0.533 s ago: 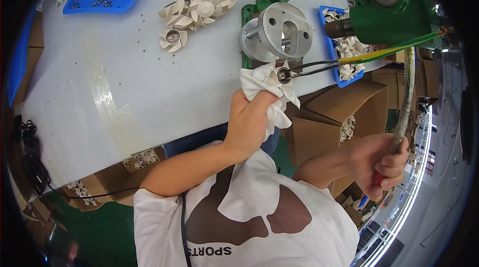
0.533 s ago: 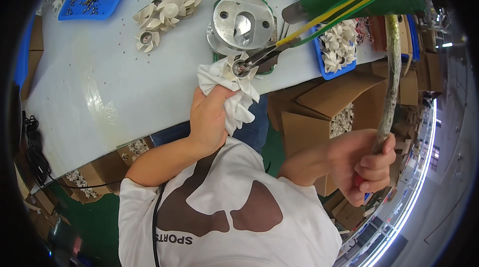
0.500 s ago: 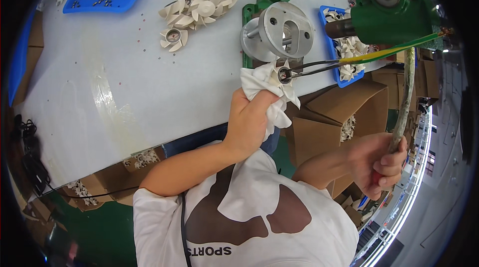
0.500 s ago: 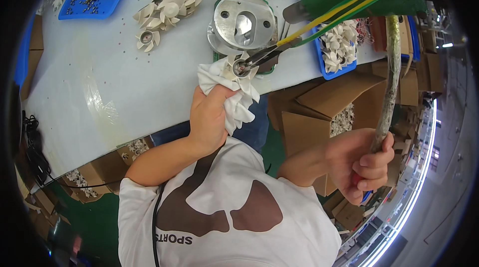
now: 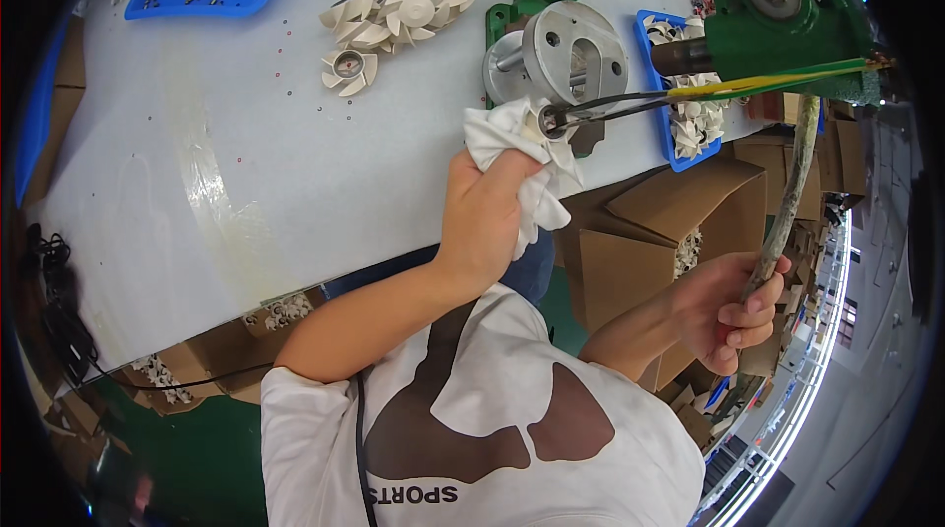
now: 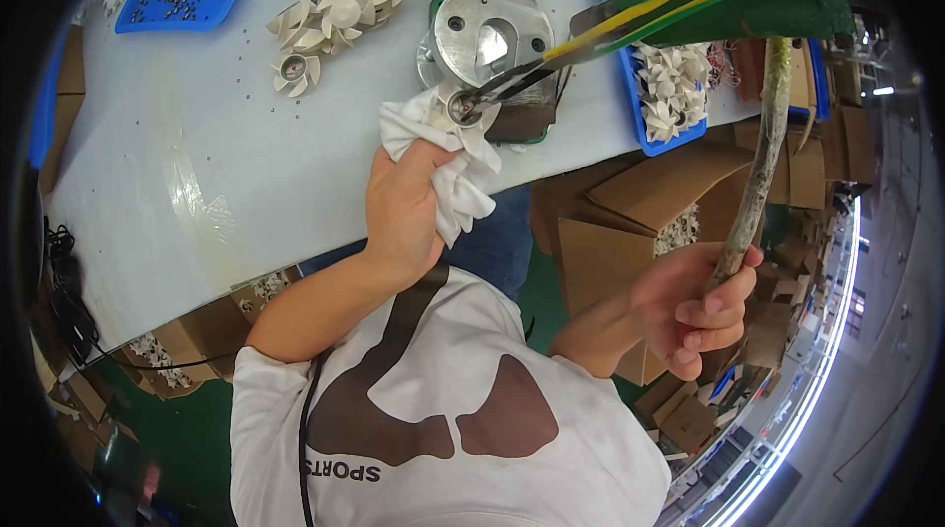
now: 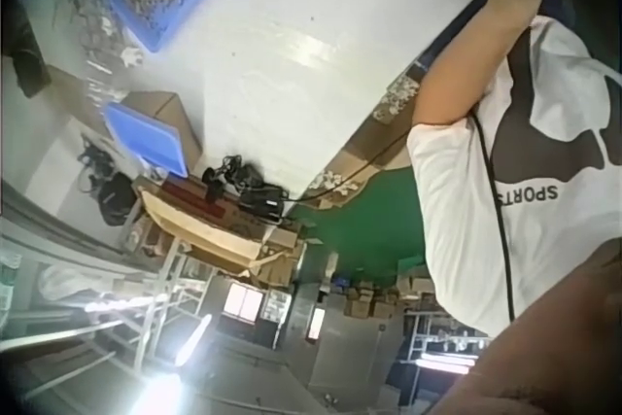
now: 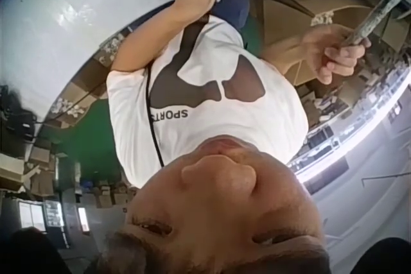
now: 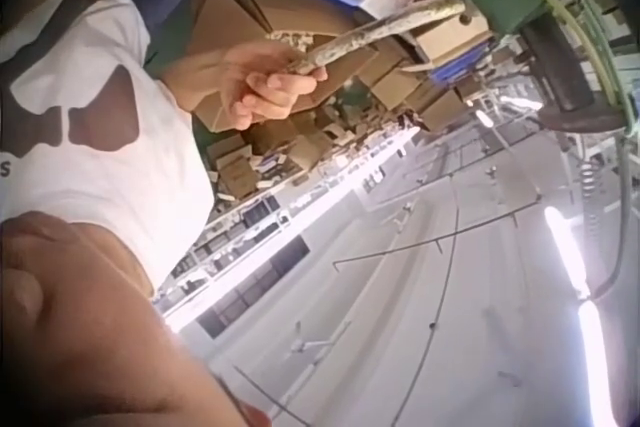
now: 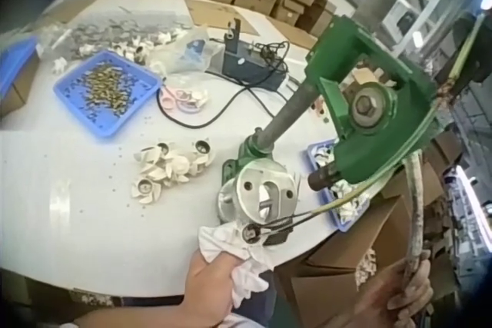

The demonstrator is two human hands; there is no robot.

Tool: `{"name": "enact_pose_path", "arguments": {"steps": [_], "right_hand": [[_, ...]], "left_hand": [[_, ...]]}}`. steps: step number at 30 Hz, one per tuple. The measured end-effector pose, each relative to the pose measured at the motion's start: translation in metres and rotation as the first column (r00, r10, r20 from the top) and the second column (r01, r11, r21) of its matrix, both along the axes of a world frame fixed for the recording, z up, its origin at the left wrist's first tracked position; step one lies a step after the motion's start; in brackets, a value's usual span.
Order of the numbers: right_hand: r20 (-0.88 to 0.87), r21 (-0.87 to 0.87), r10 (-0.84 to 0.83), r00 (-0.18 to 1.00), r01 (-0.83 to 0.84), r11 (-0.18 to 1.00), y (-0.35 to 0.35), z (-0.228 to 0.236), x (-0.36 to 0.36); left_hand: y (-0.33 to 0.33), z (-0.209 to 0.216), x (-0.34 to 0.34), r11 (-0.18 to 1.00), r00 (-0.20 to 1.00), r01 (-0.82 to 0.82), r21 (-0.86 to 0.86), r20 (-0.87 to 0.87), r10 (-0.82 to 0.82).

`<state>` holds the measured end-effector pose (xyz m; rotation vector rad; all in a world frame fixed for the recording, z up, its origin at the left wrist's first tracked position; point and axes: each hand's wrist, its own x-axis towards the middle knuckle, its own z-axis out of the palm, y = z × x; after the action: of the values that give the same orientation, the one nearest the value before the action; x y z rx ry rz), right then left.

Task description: Assemble mechanical components using a manual lever press and tweezers at a factory workstation.

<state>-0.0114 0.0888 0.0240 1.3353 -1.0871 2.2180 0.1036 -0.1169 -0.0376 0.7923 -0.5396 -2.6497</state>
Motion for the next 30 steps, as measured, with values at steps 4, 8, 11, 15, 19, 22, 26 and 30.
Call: {"name": "enact_pose_path", "arguments": {"steps": [4,8,11,15,19,22,26,30], "right_hand": [[-0.008,0.005,-0.008,1.0,0.008,1.0,0.0,0.001,-0.001],[-0.022,0.021,-0.023,0.999,0.023,1.0,0.001,0.001,-0.002],[-0.033,0.035,-0.031,0.999,0.033,0.999,0.001,0.002,-0.002],[-0.043,0.034,-0.021,0.999,0.023,0.999,0.002,0.008,-0.002],[-0.038,0.013,-0.009,0.999,0.01,1.0,0.001,0.013,-0.002],[-0.036,0.004,0.0,0.999,0.0,1.0,0.002,0.016,-0.002],[-0.032,-0.005,0.022,0.999,-0.022,1.0,0.004,0.021,-0.002],[-0.048,-0.043,0.018,0.999,-0.02,0.999,0.004,0.026,-0.003]], "left_hand": [[0.002,-0.005,-0.003,1.0,1.0,0.016,-0.015,-0.018,-0.016],[0.003,-0.004,-0.002,0.999,0.999,0.022,-0.024,-0.037,-0.023],[0.004,-0.003,0.0,0.999,0.999,0.019,-0.028,-0.05,-0.021],[0.004,0.0,-0.002,0.999,0.999,0.04,0.009,-0.025,-0.039],[0.006,-0.005,-0.002,0.999,0.998,0.03,0.012,-0.054,-0.029],[0.006,-0.005,-0.003,1.0,0.997,0.026,0.013,-0.072,-0.025],[0.005,-0.004,-0.003,1.0,0.995,0.019,0.015,-0.094,-0.017],[0.005,-0.005,-0.002,0.999,0.997,0.041,0.019,-0.065,-0.04]]}}
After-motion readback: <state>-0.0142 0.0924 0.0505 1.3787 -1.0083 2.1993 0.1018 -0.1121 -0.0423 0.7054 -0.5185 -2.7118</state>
